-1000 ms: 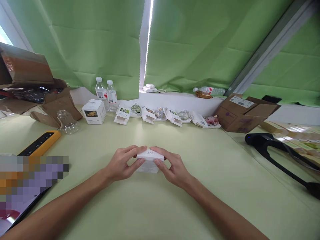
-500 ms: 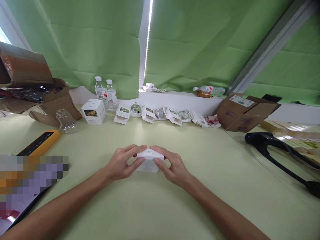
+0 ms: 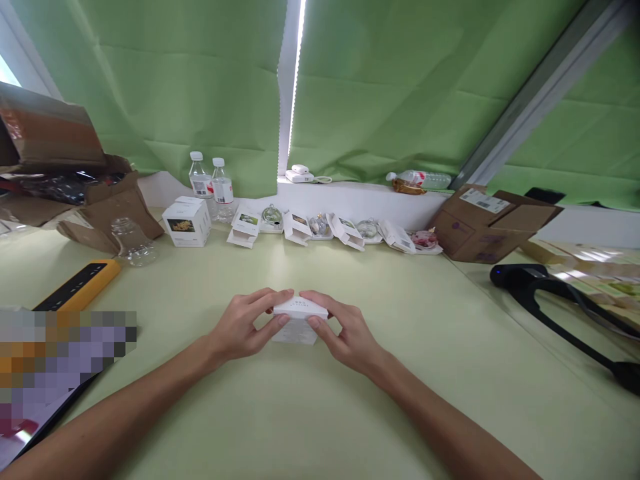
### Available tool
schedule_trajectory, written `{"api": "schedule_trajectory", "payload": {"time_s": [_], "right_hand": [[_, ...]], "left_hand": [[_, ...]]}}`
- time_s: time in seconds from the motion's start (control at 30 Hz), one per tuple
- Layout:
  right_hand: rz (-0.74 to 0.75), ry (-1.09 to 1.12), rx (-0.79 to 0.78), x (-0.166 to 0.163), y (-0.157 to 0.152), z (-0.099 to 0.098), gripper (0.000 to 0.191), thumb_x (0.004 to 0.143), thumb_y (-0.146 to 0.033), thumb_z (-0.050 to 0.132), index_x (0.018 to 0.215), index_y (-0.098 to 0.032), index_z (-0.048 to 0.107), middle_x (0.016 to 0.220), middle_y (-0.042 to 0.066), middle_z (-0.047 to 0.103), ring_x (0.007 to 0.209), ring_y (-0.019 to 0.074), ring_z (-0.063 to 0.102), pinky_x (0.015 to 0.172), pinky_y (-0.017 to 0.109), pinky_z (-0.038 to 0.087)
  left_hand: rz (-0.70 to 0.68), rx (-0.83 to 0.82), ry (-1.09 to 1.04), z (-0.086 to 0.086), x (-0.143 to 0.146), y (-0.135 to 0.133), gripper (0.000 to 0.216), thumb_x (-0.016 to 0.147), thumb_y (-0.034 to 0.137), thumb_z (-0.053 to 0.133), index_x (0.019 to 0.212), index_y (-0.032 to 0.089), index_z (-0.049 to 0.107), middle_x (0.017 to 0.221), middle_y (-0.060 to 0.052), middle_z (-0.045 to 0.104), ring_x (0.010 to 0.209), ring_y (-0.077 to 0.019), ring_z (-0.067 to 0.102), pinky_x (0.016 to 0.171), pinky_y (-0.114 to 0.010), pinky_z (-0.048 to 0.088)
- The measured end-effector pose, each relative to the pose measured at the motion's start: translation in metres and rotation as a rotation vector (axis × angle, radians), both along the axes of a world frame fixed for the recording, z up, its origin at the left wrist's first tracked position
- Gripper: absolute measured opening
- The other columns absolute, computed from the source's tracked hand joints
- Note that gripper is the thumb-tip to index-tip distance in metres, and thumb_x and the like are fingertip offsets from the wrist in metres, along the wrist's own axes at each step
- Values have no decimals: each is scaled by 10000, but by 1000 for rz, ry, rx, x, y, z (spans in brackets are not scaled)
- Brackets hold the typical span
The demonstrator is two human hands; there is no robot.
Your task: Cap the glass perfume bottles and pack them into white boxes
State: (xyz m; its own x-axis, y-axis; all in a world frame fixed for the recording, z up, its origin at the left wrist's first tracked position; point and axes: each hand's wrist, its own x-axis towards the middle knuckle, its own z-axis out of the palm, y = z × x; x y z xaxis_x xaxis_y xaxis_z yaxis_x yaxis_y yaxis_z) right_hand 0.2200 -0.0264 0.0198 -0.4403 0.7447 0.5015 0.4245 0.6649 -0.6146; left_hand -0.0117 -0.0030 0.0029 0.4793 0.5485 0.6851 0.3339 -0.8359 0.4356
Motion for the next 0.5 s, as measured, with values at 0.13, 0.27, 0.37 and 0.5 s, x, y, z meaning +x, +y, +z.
{"api": "schedule_trajectory", "payload": {"time_s": [0.13,0.27,0.37,0.5], "right_hand": [[-3,-5,-3,0,0,0,361,947,-341,468,1296,-254,500,1120,47,675,789,141,654,658,233,560],[-9,-12,-12,0,0,0,363,946,-335,472,1300,-258,496,1128,44,672,799,142,656,671,233,555],[-11,-20,-15,1,0,0,366,946,-337,472,1302,-255,490,1122,44,673,794,139,651,670,231,547],[-30,-57,-28,1,-1,1,360,946,-348,467,1291,-245,483,1115,43,669,763,131,643,659,231,533]], "left_hand": [[-6,-6,-4,2,1,0,390,893,234,526,1282,207,512,921,-61,656,722,-126,579,641,-245,489],[-13,-11,-6,2,1,0,387,904,228,500,1291,209,508,932,-62,655,728,-127,594,619,-234,485],[-15,-19,-6,1,0,1,392,906,227,496,1297,206,507,947,-63,654,735,-124,601,610,-225,481],[-11,-19,-5,1,0,0,384,906,233,496,1288,205,512,935,-63,657,734,-128,602,618,-231,479]]}}
